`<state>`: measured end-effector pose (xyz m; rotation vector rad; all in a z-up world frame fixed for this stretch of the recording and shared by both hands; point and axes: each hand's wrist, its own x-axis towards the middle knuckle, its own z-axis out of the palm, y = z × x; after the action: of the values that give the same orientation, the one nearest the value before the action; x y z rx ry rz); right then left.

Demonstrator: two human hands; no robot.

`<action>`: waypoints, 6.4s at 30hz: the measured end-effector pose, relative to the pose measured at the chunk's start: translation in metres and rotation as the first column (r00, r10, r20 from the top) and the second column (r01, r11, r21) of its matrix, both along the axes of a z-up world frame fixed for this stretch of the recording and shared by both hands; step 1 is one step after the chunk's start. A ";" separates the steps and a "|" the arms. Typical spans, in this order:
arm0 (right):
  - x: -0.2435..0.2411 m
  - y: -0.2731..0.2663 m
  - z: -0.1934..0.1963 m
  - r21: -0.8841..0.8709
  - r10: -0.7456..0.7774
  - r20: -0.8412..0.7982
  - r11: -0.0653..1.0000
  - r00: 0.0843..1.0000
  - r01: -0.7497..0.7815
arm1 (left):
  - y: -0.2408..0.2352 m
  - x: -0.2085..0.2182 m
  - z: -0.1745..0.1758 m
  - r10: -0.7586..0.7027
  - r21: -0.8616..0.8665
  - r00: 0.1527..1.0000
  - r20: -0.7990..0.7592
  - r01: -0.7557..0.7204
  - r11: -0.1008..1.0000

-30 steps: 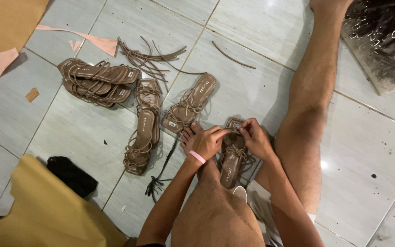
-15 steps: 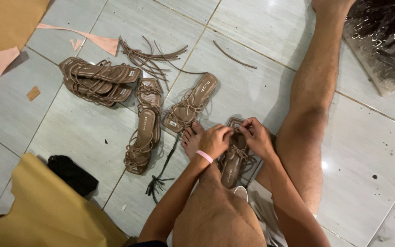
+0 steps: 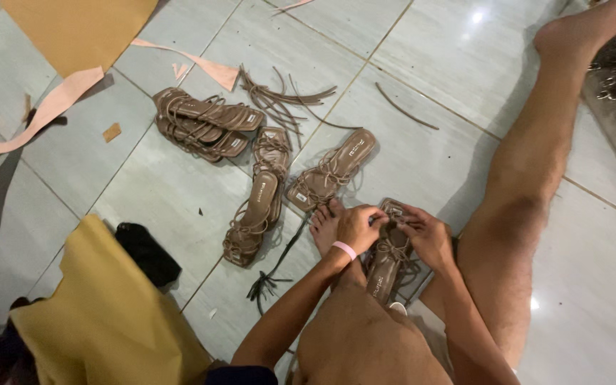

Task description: The person sits on a tiled floor and ties the straps of several beige sandals. They handle the sandals one at a time, looping and knotting the straps by hand.

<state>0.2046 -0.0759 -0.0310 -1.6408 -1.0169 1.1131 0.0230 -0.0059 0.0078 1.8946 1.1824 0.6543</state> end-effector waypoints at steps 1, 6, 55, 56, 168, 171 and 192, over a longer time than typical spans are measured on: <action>0.000 0.001 -0.001 0.006 -0.001 0.003 1.000 1.000 0.001 | 0.001 -0.002 -0.002 -0.010 -0.024 0.999 0.049 0.012 1.000; -0.001 0.000 0.006 -0.058 0.039 0.030 0.998 0.999 -0.037 | 0.001 -0.003 -0.012 -0.023 -0.014 1.000 -0.012 0.023 1.000; -0.002 -0.001 0.001 0.055 0.041 0.097 0.997 0.994 -0.047 | -0.003 -0.006 -0.010 -0.004 -0.175 0.995 0.097 0.021 0.984; -0.001 -0.002 -0.002 0.063 0.076 0.110 0.995 0.991 -0.083 | -0.004 -0.006 -0.011 0.018 -0.190 0.994 0.106 0.002 0.982; -0.065 -0.195 0.119 0.230 -0.055 0.483 0.971 0.874 -0.066 | 0.021 -0.016 -0.027 -0.207 -0.336 0.962 0.176 0.256 0.906; -0.066 -0.161 0.111 0.173 -0.071 0.432 0.985 0.899 -0.006 | 0.021 -0.033 -0.048 -0.207 -0.326 0.963 0.173 0.254 0.911; -0.060 0.003 0.057 0.177 0.038 0.612 0.967 0.790 -0.183 | 0.036 -0.043 -0.056 -0.084 -0.539 0.973 0.217 0.191 0.820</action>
<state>0.1448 -0.0734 0.0261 -1.7999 -1.6071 0.4961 -0.0201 0.0299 -0.0482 1.3708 0.9697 0.3393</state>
